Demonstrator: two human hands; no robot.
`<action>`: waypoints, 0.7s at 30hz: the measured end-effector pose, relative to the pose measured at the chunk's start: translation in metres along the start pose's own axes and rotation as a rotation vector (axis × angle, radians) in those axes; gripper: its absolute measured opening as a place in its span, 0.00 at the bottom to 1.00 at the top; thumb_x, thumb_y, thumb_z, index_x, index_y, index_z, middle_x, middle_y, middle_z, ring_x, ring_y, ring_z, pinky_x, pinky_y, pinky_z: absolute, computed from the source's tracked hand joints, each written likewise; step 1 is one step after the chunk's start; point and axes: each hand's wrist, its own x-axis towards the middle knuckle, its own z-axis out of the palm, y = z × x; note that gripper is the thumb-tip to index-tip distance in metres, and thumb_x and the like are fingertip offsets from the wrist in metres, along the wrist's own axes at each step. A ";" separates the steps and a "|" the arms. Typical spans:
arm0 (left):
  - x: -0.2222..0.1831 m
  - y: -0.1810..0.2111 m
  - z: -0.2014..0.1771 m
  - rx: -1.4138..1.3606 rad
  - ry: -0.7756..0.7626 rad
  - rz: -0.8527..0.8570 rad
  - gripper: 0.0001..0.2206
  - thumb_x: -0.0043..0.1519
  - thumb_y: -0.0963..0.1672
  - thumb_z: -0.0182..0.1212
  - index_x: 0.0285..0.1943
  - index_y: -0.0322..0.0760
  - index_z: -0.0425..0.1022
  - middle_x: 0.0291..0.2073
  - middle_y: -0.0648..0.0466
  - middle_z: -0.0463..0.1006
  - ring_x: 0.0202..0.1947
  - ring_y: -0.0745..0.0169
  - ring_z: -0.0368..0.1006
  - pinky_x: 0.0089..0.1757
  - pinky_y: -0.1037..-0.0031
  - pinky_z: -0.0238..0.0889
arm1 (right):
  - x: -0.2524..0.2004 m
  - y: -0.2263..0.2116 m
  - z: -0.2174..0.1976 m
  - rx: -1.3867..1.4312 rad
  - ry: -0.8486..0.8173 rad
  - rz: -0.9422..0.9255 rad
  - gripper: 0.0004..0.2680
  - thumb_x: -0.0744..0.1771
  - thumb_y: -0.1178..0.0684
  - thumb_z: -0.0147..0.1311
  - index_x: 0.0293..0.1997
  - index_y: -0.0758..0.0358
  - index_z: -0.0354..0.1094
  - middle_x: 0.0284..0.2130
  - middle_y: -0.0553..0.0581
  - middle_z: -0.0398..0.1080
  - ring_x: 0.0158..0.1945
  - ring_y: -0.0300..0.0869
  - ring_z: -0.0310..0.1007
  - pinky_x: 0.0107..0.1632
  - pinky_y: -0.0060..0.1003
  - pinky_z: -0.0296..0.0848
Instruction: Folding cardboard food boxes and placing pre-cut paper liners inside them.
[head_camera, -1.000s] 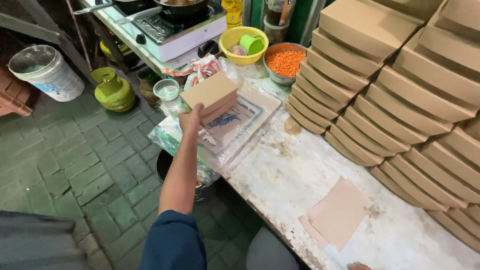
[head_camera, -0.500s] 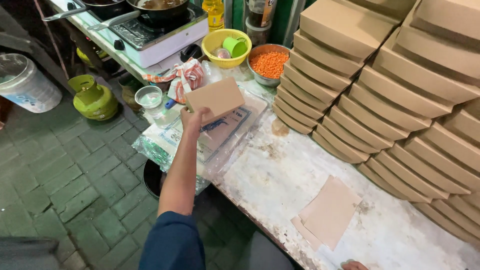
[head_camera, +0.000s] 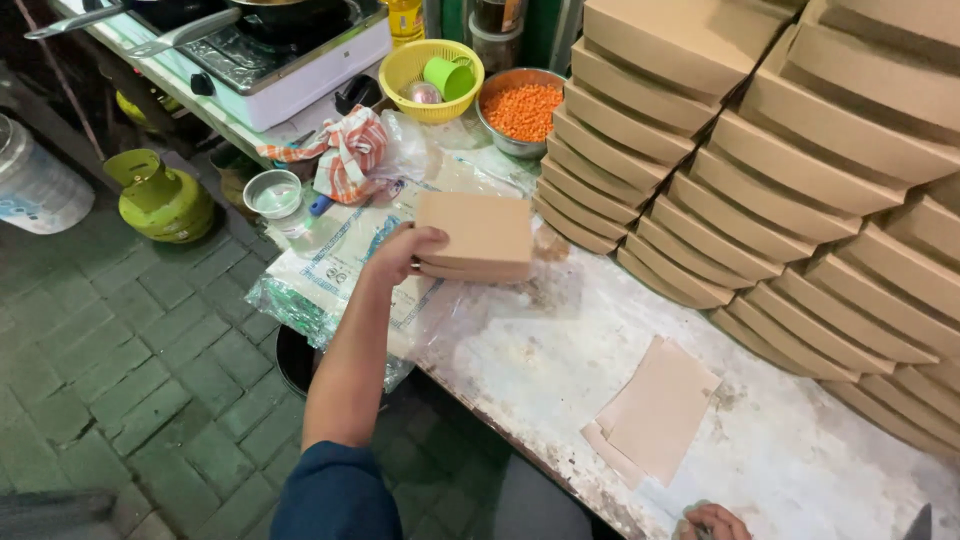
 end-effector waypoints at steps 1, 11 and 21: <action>-0.003 0.004 0.011 0.006 -0.004 -0.006 0.33 0.40 0.49 0.65 0.58 0.41 0.63 0.52 0.51 0.70 0.48 0.53 0.68 0.38 0.64 0.65 | -0.003 -0.029 -0.010 -0.002 -0.001 0.009 0.05 0.61 0.55 0.59 0.33 0.65 0.77 0.43 0.58 0.74 0.52 0.44 0.75 0.56 0.36 0.75; 0.010 0.027 0.100 0.317 -0.276 -0.133 0.34 0.42 0.48 0.68 0.61 0.39 0.66 0.53 0.51 0.71 0.49 0.50 0.69 0.40 0.62 0.68 | -0.005 -0.123 -0.052 -0.028 0.003 0.084 0.05 0.63 0.54 0.56 0.33 0.64 0.75 0.43 0.54 0.74 0.51 0.44 0.72 0.55 0.38 0.69; -0.001 0.045 0.109 0.943 -0.030 0.253 0.51 0.49 0.62 0.64 0.74 0.29 0.47 0.71 0.40 0.54 0.69 0.43 0.54 0.61 0.59 0.54 | 0.003 -0.109 -0.061 -0.070 -0.175 0.163 0.07 0.64 0.49 0.54 0.37 0.56 0.78 0.46 0.47 0.72 0.57 0.41 0.69 0.58 0.38 0.70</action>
